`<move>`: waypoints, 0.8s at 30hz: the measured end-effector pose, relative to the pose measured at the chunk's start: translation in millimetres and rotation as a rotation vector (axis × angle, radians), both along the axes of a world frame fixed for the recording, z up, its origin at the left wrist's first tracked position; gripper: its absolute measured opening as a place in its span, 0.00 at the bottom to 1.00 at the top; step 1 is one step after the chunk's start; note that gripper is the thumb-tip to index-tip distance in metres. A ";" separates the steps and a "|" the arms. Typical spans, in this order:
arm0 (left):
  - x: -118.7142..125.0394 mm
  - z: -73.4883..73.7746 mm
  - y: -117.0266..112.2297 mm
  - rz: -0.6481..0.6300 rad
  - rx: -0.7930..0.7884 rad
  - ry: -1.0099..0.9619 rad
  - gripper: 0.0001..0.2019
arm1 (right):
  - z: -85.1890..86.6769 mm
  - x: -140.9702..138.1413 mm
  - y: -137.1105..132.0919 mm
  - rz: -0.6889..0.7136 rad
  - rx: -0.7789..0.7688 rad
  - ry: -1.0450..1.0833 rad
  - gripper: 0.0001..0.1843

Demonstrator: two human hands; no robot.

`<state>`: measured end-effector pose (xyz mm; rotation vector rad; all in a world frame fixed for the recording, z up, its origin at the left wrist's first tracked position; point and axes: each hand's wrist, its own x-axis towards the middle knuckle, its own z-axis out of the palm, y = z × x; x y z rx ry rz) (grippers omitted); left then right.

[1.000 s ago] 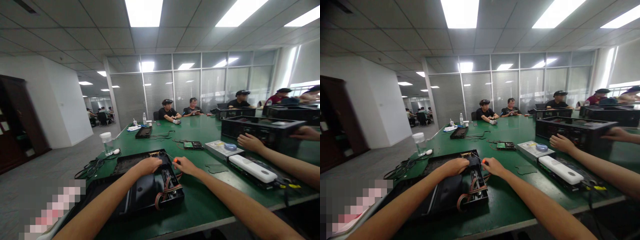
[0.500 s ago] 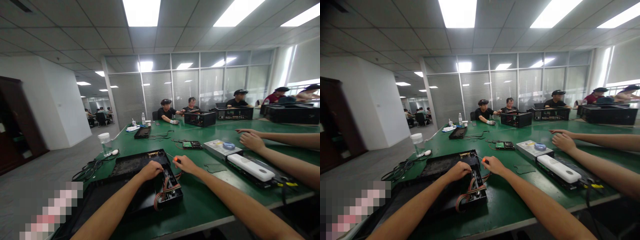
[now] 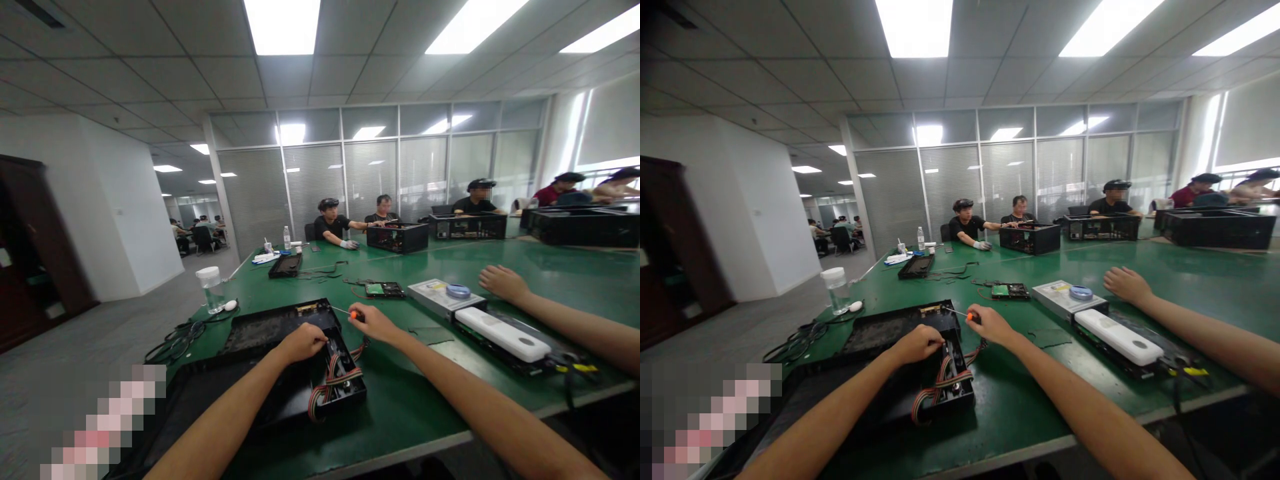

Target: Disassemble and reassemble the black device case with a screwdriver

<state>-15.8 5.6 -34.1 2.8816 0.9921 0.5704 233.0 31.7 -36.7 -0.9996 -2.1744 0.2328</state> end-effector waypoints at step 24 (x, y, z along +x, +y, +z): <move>4.0 6.9 -4.0 0.098 -0.092 -0.006 0.09 | 23.5 1.4 -5.1 0.067 -0.113 0.207 0.11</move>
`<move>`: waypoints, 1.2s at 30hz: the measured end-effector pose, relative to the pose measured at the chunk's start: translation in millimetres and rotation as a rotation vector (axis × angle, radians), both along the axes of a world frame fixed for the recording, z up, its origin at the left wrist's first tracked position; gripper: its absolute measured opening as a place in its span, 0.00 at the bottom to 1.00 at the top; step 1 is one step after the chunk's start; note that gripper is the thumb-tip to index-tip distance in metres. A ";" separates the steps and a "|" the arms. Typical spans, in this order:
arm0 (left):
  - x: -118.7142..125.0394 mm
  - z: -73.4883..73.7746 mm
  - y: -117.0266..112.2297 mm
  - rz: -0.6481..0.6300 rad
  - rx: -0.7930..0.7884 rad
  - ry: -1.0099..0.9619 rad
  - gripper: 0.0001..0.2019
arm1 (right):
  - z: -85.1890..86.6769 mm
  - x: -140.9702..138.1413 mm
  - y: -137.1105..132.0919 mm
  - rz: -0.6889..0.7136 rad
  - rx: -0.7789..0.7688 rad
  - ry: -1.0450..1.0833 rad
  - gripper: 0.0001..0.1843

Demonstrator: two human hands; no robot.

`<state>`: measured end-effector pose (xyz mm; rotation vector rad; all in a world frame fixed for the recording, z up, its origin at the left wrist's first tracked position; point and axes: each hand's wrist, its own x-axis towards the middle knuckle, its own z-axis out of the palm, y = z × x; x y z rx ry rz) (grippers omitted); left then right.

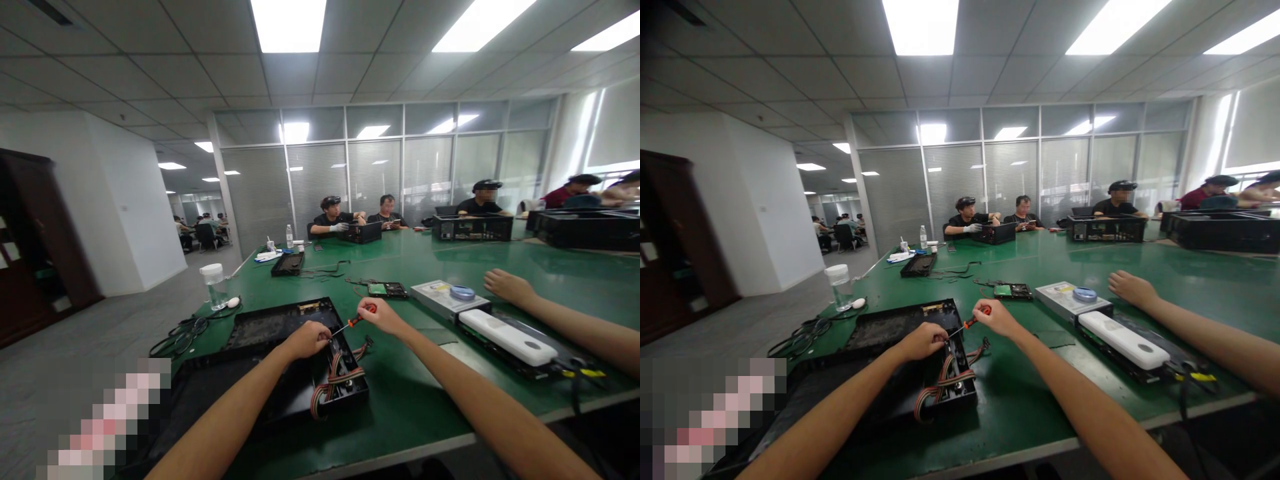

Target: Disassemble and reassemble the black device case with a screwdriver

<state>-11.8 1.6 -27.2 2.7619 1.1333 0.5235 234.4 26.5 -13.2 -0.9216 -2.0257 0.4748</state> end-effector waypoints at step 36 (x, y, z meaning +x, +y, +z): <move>2.2 -0.2 -4.1 0.042 -0.021 0.001 0.09 | 103.7 -81.3 -45.1 -0.137 0.330 -0.826 0.14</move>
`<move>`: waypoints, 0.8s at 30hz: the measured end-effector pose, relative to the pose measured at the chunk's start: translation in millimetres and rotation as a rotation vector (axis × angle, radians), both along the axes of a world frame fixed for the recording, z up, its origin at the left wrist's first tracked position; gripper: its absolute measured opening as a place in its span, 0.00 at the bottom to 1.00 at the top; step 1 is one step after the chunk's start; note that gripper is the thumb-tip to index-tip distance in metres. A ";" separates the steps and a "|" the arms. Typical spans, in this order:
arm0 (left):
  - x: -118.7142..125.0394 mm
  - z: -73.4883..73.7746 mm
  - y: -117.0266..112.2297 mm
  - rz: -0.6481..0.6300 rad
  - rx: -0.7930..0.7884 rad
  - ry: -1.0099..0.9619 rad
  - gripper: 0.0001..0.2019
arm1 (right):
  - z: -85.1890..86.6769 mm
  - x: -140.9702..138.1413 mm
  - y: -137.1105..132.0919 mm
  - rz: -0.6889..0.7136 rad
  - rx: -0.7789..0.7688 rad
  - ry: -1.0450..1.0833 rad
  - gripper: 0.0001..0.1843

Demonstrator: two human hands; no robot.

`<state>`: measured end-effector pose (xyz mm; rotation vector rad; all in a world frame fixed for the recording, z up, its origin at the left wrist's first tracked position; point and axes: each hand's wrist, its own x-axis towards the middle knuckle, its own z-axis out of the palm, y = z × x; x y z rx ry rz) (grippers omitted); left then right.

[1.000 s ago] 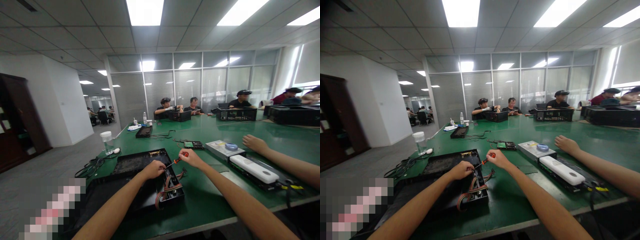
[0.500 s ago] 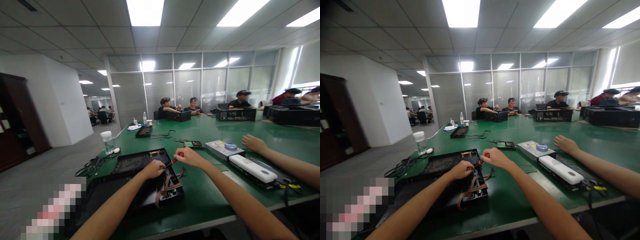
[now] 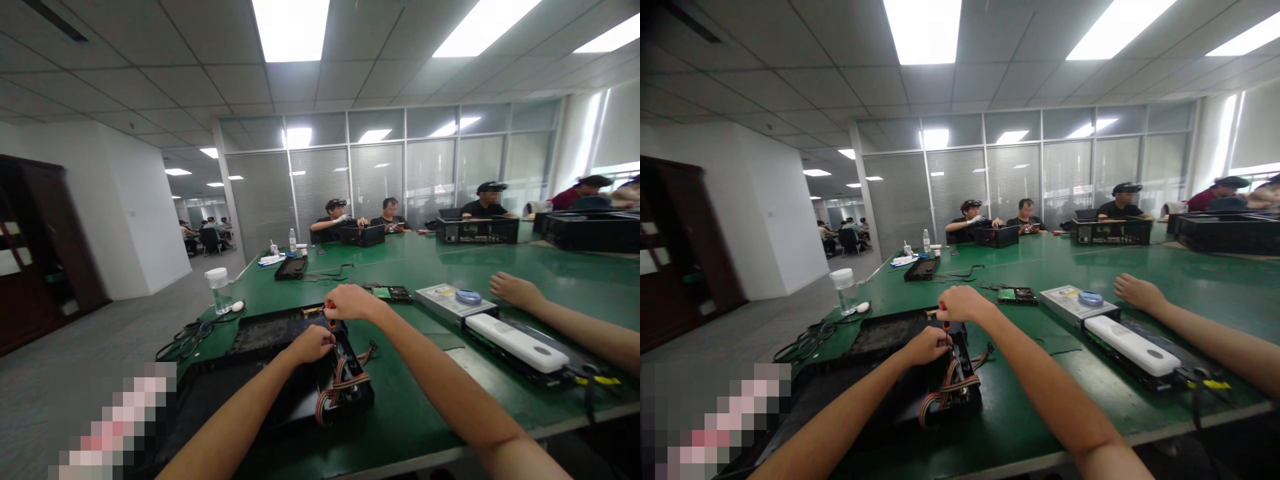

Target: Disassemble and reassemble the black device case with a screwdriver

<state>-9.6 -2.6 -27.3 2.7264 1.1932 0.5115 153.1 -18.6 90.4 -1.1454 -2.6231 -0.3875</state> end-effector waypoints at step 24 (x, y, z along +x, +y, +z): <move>0.7 2.6 -2.9 0.015 0.010 0.015 0.10 | -1.0 3.4 -1.6 0.034 0.063 -0.045 0.14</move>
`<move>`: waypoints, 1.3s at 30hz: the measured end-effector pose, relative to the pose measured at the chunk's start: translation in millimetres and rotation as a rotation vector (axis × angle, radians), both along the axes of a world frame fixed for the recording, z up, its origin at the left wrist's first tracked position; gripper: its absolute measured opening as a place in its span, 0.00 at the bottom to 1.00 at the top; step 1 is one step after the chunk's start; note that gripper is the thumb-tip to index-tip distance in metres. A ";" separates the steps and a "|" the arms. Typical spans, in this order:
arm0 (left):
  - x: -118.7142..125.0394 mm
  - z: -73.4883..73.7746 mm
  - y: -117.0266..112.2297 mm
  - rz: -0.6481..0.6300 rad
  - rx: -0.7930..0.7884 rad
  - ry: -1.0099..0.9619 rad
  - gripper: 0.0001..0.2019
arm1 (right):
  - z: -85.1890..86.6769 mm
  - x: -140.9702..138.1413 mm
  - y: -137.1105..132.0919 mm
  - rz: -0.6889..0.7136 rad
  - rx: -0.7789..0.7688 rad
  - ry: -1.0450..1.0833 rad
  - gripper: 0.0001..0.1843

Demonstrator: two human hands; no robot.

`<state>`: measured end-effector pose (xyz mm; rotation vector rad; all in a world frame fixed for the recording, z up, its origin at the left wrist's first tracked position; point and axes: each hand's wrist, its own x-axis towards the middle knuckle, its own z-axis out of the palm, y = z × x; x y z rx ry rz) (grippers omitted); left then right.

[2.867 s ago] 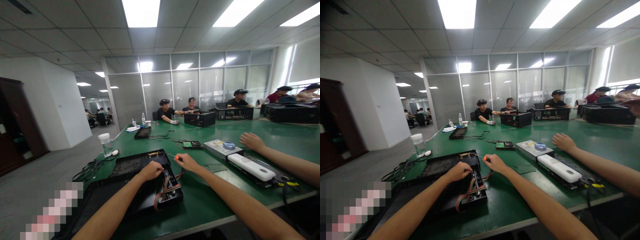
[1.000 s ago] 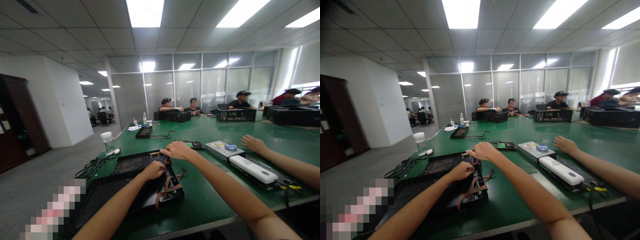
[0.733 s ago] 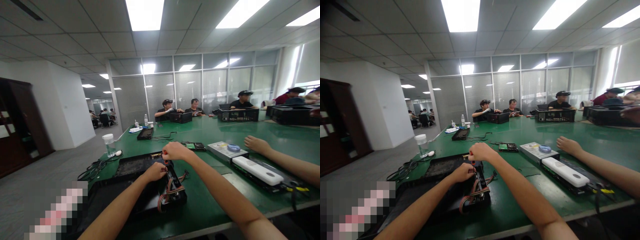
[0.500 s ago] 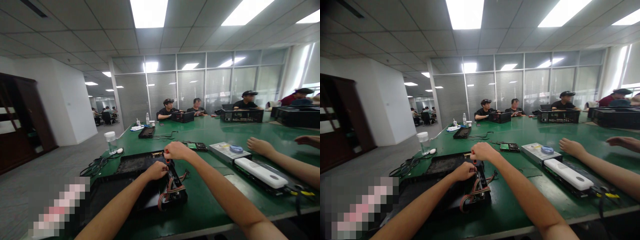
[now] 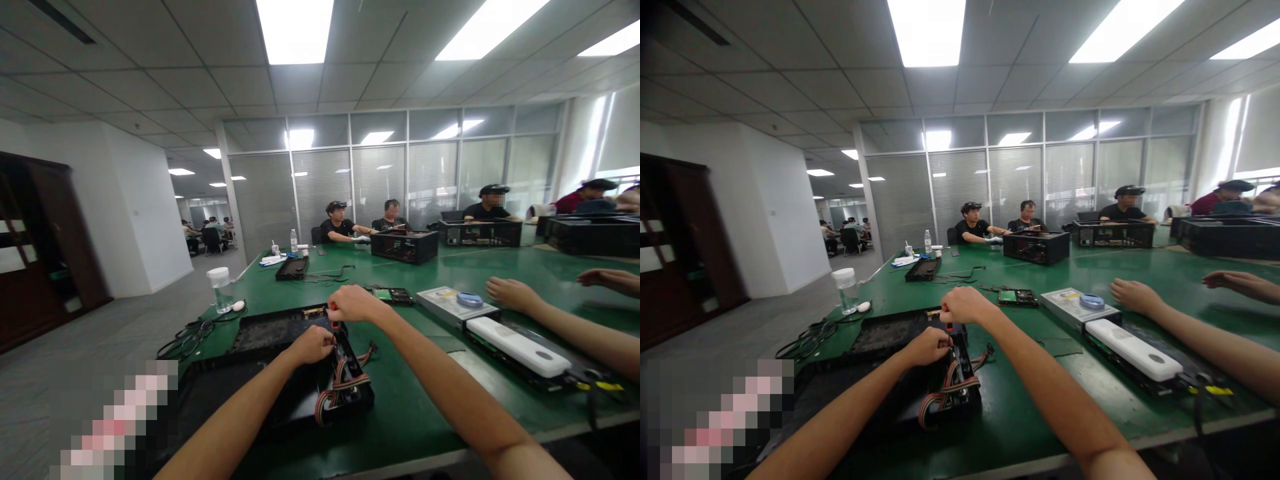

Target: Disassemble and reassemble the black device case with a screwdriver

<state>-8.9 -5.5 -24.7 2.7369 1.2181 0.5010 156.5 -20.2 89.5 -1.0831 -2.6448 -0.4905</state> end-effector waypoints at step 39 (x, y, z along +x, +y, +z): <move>-3.1 -1.3 -1.6 -0.059 0.116 0.054 0.08 | -18.8 37.8 -1.6 -0.182 -0.145 0.182 0.26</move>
